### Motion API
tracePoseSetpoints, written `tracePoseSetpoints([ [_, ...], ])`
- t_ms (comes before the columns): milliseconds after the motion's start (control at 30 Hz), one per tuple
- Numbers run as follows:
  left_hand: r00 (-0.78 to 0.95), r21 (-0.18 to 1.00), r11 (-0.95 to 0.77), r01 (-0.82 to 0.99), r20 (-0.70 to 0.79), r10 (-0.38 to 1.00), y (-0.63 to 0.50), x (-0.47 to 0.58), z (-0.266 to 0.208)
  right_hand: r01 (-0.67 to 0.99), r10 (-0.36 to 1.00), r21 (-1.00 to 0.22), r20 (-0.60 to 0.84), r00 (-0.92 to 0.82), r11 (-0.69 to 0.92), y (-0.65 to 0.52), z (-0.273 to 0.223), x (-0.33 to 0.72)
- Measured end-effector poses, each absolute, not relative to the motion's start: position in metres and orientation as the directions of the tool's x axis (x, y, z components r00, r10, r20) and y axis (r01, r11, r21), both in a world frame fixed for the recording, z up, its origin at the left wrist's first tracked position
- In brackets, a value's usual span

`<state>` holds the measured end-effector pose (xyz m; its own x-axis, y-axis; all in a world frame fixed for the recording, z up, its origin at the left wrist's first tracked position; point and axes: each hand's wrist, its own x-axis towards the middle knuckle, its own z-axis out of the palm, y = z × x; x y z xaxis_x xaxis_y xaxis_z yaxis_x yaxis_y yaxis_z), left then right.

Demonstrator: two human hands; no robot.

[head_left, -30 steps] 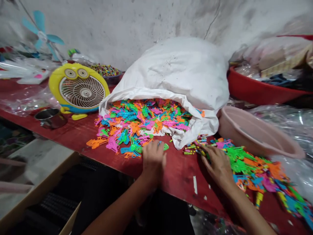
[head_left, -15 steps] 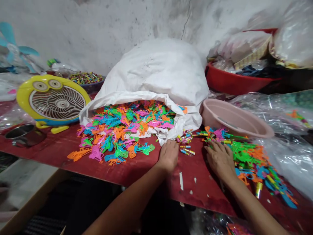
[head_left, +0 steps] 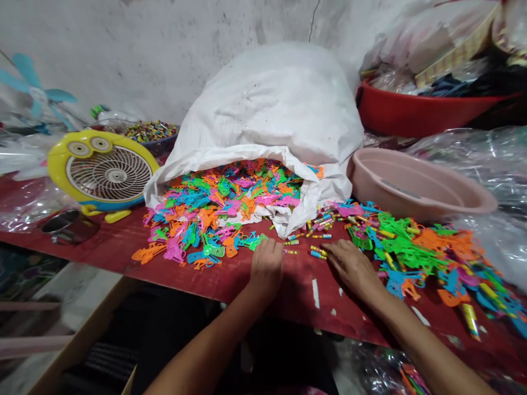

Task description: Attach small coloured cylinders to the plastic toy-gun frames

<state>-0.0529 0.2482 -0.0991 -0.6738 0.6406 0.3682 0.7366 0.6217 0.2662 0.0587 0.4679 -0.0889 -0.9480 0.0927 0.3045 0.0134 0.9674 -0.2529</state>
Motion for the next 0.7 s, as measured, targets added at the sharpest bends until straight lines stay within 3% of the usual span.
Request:
tracePoseSetpoints([
  [200, -0.742, 0.6, 0.465, 0.651, 0.376, 0.555, 0.248, -0.049, -0.099, -0.021, 0.066, -0.423, 0.19, -0.98, 0.906, 0.477, -0.073, 0.057],
  [533, -0.841, 0.844, 0.267, 0.466, 0.329, 0.429, 0.229, -0.047, -0.087, 0.071, 0.126, -0.557, 0.059, -0.99, 0.827, 0.482, -0.069, 0.05],
  [633, -0.907, 0.953, 0.119, 0.278, 0.219, 0.361, 0.222, -0.042, -0.085, 0.064, 0.135, -0.545, 0.092, -0.987, 0.836, 0.48, -0.07, 0.05],
  [700, -0.948, 0.999, -0.039, 0.023, 0.035, 0.315, 0.219, -0.039, -0.084, 0.046, 0.143, -0.526, 0.146, -0.979, 0.849, 0.479, -0.073, 0.051],
])
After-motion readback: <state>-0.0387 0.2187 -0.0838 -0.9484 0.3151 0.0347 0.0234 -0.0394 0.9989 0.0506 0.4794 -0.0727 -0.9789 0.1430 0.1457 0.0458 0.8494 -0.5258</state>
